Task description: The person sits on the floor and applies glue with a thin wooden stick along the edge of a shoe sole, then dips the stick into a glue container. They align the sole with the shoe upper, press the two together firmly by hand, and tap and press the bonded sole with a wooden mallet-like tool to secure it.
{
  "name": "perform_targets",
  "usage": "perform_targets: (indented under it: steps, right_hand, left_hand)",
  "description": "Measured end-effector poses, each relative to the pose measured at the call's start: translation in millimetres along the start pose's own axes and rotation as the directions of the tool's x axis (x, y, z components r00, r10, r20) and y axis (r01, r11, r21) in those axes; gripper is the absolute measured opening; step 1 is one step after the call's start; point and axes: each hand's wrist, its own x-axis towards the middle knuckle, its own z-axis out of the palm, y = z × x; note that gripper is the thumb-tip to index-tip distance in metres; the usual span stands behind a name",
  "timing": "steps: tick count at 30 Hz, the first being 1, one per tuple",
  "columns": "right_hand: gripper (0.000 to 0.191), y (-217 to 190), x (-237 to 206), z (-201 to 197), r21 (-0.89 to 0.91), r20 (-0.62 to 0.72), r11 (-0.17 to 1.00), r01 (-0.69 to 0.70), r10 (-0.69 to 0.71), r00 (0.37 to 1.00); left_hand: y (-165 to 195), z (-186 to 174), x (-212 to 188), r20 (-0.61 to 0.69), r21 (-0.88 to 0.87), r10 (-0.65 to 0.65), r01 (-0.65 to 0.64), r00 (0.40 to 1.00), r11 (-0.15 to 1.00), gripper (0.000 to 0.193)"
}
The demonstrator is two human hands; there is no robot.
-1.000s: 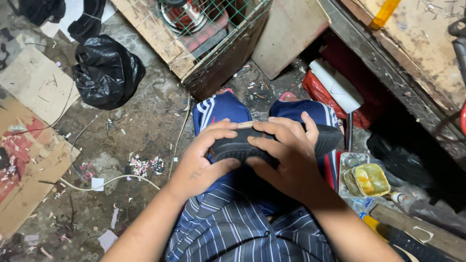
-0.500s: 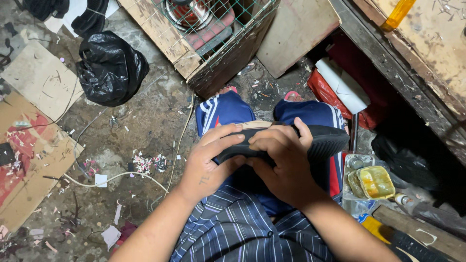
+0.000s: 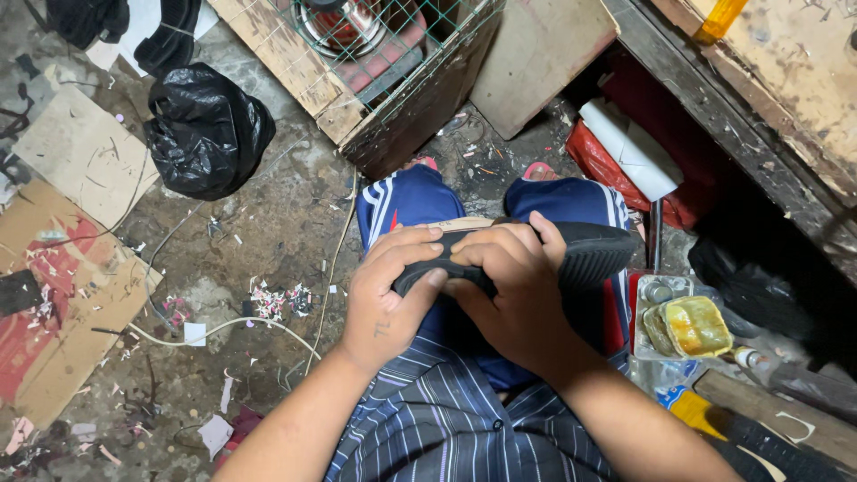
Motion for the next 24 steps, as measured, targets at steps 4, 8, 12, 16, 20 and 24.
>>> perform_targets:
  steps: [4, 8, 12, 16, 20, 24]
  right_hand:
    - [0.024, 1, 0, 0, -0.016, -0.004, 1.000, 0.007, -0.008, 1.000]
    - [0.023, 3, -3, 0, -0.022, 0.010, 0.999, 0.049, -0.049, 0.999]
    - [0.025, 2, -6, 2, 0.001, 0.033, 0.999, 0.038, -0.038, 0.999]
    - [0.023, 0, -5, 4, -0.005, 0.011, 1.000, 0.015, -0.015, 1.000]
    - [0.028, -1, -2, -1, -0.006, 0.026, 1.000, -0.001, 0.001, 1.000]
    - [0.046, 7, -3, -16, -0.099, -0.007, 0.994, 0.045, -0.046, 0.999]
  left_hand:
    - [-1, -1, 1, 0.016, -0.008, 0.018, -0.018, 1.000, 1.000, 0.023]
    - [-2, -8, 1, 0.097, -0.053, -0.005, 0.010, 0.995, 0.999, 0.034]
    - [0, -10, -4, 0.108, 0.011, 0.010, -0.012, 0.994, 1.000, 0.034]
    - [3, 0, -6, 0.014, 0.026, 0.013, -0.013, 1.000, 1.000, 0.022]
    - [3, 3, -1, -0.024, 0.035, -0.009, 0.010, 1.000, 0.999, 0.020]
    - [4, 3, 0, -0.002, 0.020, 0.000, 0.000, 1.000, 1.000, 0.021]
